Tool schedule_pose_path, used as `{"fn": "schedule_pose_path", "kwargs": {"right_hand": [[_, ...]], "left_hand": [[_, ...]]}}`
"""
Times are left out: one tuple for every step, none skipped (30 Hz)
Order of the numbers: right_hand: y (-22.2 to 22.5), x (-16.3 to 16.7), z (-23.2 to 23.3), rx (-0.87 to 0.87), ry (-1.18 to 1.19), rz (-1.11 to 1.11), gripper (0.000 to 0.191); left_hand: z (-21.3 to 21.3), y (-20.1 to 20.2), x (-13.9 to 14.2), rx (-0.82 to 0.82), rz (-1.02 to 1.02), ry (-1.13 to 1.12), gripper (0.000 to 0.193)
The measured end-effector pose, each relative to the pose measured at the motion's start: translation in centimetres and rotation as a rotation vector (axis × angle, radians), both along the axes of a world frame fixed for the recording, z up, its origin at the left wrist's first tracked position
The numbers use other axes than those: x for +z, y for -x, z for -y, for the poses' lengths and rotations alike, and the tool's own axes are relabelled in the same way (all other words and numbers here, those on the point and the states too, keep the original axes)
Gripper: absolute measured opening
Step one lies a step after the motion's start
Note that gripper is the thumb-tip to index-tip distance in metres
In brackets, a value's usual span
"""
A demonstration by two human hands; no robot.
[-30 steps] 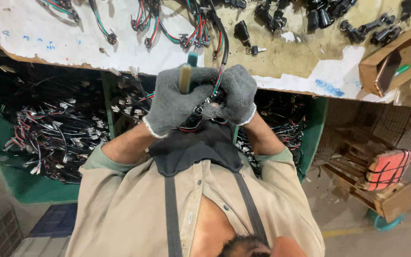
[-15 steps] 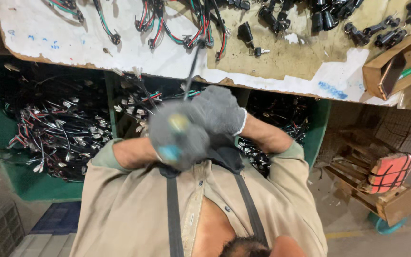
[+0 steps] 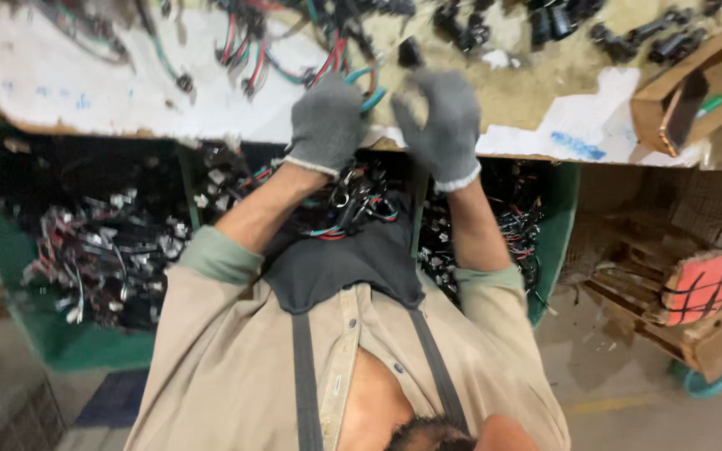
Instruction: The person wearing gloves picks wire harnesses from a bin, uses pliers to strip insulation from the wire ends, and places the processed harnesses on the workbench with other completed assemblies.
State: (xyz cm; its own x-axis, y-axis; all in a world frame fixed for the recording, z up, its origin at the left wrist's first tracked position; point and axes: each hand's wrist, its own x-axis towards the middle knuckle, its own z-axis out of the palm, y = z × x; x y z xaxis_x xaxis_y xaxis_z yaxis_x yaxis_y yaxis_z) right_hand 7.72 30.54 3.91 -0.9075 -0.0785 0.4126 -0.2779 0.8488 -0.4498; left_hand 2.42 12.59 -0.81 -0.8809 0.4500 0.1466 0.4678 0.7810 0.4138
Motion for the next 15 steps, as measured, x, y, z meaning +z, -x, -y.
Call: {"fn": "schedule_pose_path", "kwargs": {"right_hand": [[1.3,-1.0,-0.8,-0.177,-0.027,-0.063,0.028],[2.3,-2.1,-1.3,-0.222,-0.081,-0.044,0.031],[3.4,-3.2,-1.4,-0.266,-0.131,-0.022,0.033],[4.0,-4.3,-1.3,-0.307,-0.174,0.01,0.037],[4.3,-5.2,-1.3,-0.316,-0.188,0.017,0.037],[4.6,-5.9,-1.1,-0.317,-0.202,0.017,0.037],[4.6,-6.4,-1.0,-0.306,-0.22,0.02,0.038],[4.4,-6.6,-1.2,-0.308,-0.121,0.029,0.034],[4.0,-6.6,-1.4,-0.3,-0.02,0.034,0.03],[3.7,-6.3,-1.8,-0.292,0.078,0.047,0.027],[3.3,-6.0,-2.4,-0.3,0.322,0.122,0.022],[2.7,-5.6,-2.9,-0.306,0.568,0.204,0.019],[2.3,-5.2,-3.3,-0.259,0.759,0.198,0.019],[1.6,-4.8,-3.6,-0.22,0.95,0.192,0.02],[0.9,-4.5,-3.7,-0.183,1.143,0.18,0.021]], "left_hand": [[-0.3,-0.2,-0.9,0.009,-0.005,-0.06,0.024],[-0.4,-0.4,-1.5,0.015,-0.003,-0.117,0.035],[-0.5,-0.6,-1.8,0.021,0.003,-0.17,0.046],[-0.6,-0.7,-1.9,0.04,0.025,-0.139,0.038],[-0.6,-0.7,-1.9,0.066,0.046,-0.107,0.03],[-0.8,-0.6,-1.8,0.1,0.058,-0.076,0.022],[-1.0,-0.6,-1.8,0.108,0.072,-0.066,0.024],[-1.5,-0.5,-1.9,0.13,0.083,-0.061,0.026],[-2.1,-0.4,-2.0,0.16,0.09,-0.057,0.029],[-2.5,-0.2,-2.1,0.153,0.138,-0.055,0.033],[-3.1,-0.1,-2.3,0.144,0.189,-0.054,0.038],[-3.6,0.1,-2.5,0.134,0.238,-0.05,0.044],[-4.0,0.3,-2.6,0.145,0.213,-0.062,0.037],[-4.5,0.6,-2.6,0.148,0.192,-0.072,0.03],[-4.8,0.9,-2.6,0.145,0.166,-0.081,0.026]]}}
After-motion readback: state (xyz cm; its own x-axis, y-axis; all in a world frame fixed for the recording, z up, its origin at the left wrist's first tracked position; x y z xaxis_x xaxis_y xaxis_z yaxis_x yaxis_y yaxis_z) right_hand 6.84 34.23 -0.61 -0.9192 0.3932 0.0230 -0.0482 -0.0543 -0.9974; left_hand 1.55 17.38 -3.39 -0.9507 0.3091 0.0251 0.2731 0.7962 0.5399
